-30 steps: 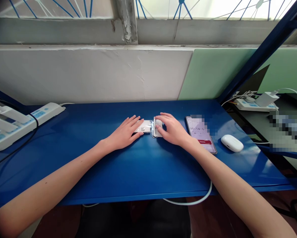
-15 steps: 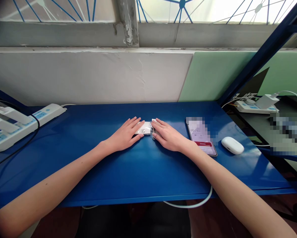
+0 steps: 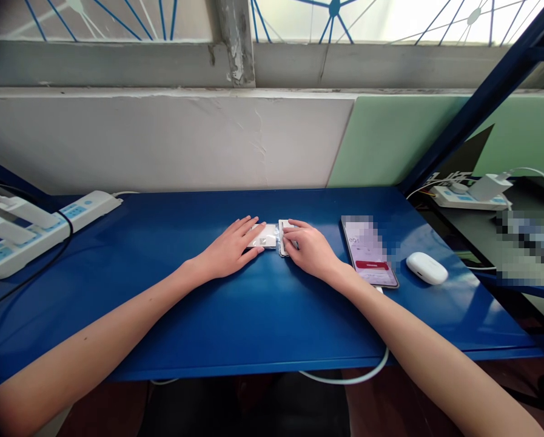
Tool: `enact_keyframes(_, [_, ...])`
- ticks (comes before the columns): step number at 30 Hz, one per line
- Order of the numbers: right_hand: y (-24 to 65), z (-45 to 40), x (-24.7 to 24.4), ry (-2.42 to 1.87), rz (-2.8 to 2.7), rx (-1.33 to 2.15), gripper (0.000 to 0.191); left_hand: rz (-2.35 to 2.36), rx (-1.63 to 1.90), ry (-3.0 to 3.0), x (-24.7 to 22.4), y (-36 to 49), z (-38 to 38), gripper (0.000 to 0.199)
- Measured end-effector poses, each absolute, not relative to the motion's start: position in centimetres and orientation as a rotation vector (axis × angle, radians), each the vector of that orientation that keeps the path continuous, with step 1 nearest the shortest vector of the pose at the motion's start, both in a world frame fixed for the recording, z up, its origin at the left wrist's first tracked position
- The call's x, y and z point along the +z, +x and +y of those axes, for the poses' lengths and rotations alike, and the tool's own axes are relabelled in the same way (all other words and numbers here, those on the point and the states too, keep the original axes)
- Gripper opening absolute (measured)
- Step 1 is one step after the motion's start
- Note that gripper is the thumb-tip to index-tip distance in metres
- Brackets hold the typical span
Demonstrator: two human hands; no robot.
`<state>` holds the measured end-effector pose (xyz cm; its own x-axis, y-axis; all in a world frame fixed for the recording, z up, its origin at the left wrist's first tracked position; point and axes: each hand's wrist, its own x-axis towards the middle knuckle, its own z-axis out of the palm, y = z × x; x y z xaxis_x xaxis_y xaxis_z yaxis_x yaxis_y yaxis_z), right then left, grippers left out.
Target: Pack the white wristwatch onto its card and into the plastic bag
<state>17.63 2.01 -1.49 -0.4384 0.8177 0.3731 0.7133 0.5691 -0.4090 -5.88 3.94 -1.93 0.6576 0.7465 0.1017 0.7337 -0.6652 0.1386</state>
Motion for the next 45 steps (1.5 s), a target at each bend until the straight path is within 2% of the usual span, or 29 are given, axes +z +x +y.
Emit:
enact_keyframes(6, [16.8,1.8,-1.2,-1.296,-2.195,0.282,0.030,1.258,0.208,2.808,-2.0,-5.8,3.9,0.060])
enact_keyframes(14, [16.8,1.5,-1.3,-1.221,-2.264,0.295,0.022,1.268,0.210,2.828,-2.1,-5.7,3.9,0.060])
enact_keyframes(18, [16.7,1.3,-1.5,-1.266,-2.235,0.311,0.035,1.263,0.227,2.838,-2.1,-5.8,3.9,0.059])
enact_keyframes(26, [16.9,1.3,-2.2,-1.225,-2.374,0.168,0.046,1.269,0.235,2.827,-2.1,-5.7,3.9,0.058])
enact_keyframes(31, [16.8,1.3,-2.4,-1.196,-2.461,0.102,0.046,1.260,0.239,2.826,-2.2,-5.7,3.9,0.058])
enact_keyframes(39, [16.7,1.4,-3.1,-1.264,-2.438,0.322,0.051,1.263,0.248,2.822,-2.2,-5.8,3.9,0.058])
enact_keyframes(45, [16.7,1.4,-3.0,-1.236,-2.458,0.225,0.049,1.265,0.240,2.830,-2.1,-5.8,3.9,0.057])
